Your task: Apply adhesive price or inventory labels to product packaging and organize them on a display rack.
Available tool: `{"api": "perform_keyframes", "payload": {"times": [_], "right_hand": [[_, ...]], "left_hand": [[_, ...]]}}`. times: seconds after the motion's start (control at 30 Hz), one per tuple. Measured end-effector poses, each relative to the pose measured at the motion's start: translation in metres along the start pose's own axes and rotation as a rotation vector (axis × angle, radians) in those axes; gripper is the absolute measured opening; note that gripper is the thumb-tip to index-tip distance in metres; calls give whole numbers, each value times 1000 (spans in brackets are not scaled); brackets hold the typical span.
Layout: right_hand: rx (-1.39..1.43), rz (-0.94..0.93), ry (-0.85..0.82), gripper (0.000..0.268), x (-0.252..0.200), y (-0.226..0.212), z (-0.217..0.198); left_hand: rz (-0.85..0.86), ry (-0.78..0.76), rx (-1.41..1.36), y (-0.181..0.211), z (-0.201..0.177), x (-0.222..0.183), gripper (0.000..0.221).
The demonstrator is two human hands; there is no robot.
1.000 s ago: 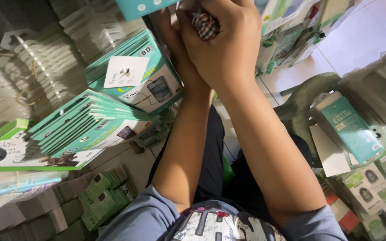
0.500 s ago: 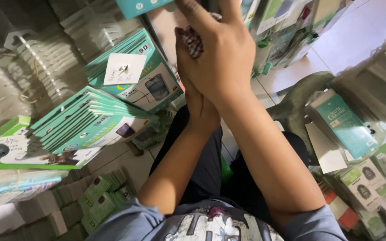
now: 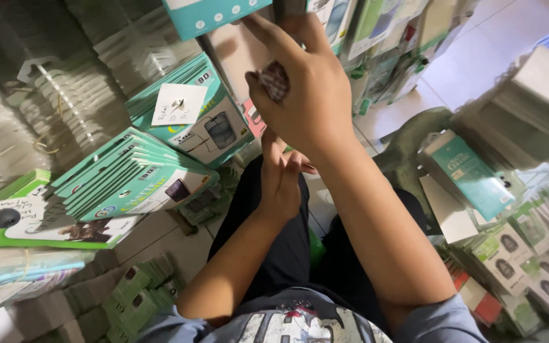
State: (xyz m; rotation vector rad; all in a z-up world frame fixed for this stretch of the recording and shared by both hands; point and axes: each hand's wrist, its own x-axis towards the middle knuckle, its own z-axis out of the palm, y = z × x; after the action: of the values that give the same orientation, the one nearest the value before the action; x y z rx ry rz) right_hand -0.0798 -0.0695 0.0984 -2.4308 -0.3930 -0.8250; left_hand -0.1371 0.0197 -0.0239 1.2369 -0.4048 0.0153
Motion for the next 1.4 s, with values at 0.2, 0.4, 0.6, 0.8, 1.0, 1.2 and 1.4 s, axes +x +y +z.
{"api": "perform_keyframes", "payload": {"times": [0.2, 0.4, 0.6, 0.8, 1.0, 1.2, 1.4], "right_hand": [[358, 5, 86, 34, -39, -1, -35], [286, 102, 2, 29, -125, 5, -22], [108, 170, 115, 18, -163, 73, -21], [166, 185, 155, 22, -172, 19, -26], [116, 374, 281, 27, -204, 106, -43], [185, 818, 482, 28, -286, 186, -94], [-225, 1537, 439, 66, -371, 272, -133]], "left_hand": [[-321, 80, -376, -10, -2, 7, 81], [-564, 103, -1180, 12, 22, 4, 61], [-793, 16, -848, -8, 56, -20, 49], [-890, 186, -916, -51, 54, -41, 39], [-1002, -37, -819, -16, 69, -23, 34], [-972, -198, -431, -65, 86, -7, 41], [-586, -446, 289, -163, 154, 29, 30]]}}
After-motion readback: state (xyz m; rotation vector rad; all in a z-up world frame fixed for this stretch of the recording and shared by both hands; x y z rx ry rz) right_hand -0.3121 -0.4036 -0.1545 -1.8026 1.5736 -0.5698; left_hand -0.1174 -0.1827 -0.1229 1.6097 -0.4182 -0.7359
